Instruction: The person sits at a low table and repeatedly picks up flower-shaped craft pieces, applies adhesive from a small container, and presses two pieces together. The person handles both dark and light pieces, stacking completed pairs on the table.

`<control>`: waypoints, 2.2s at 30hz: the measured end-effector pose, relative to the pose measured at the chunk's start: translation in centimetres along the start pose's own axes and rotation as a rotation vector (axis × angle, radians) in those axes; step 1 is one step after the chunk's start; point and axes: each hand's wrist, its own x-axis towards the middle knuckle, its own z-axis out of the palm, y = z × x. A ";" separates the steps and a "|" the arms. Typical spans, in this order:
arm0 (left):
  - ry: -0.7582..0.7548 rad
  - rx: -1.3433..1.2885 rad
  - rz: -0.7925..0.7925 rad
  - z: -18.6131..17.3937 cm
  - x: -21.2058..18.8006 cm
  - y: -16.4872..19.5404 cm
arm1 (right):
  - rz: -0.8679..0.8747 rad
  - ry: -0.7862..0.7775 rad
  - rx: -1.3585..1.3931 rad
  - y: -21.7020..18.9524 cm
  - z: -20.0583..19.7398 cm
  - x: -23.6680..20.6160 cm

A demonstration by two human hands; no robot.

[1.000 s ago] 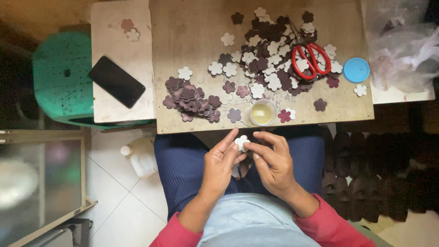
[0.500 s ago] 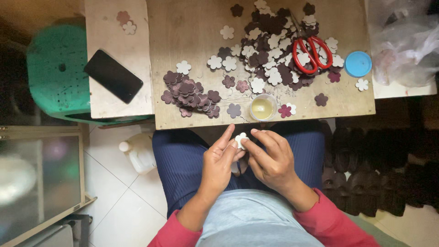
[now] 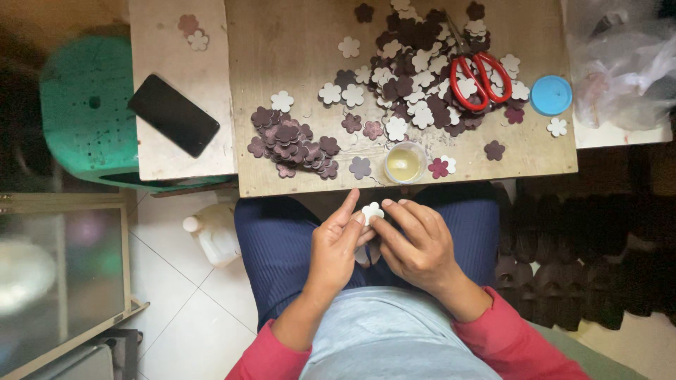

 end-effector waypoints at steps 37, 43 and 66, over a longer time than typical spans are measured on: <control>0.300 1.640 0.745 0.6 8.3 2.0 | 1.066 0.246 1.155 2.9 -0.5 -3.5; 0.214 1.154 0.584 -0.5 8.0 1.1 | 1.062 0.213 1.178 2.8 -0.6 -3.1; -0.191 -0.130 -0.304 0.0 -2.0 0.9 | 1.077 -0.068 1.218 1.4 -1.1 -3.4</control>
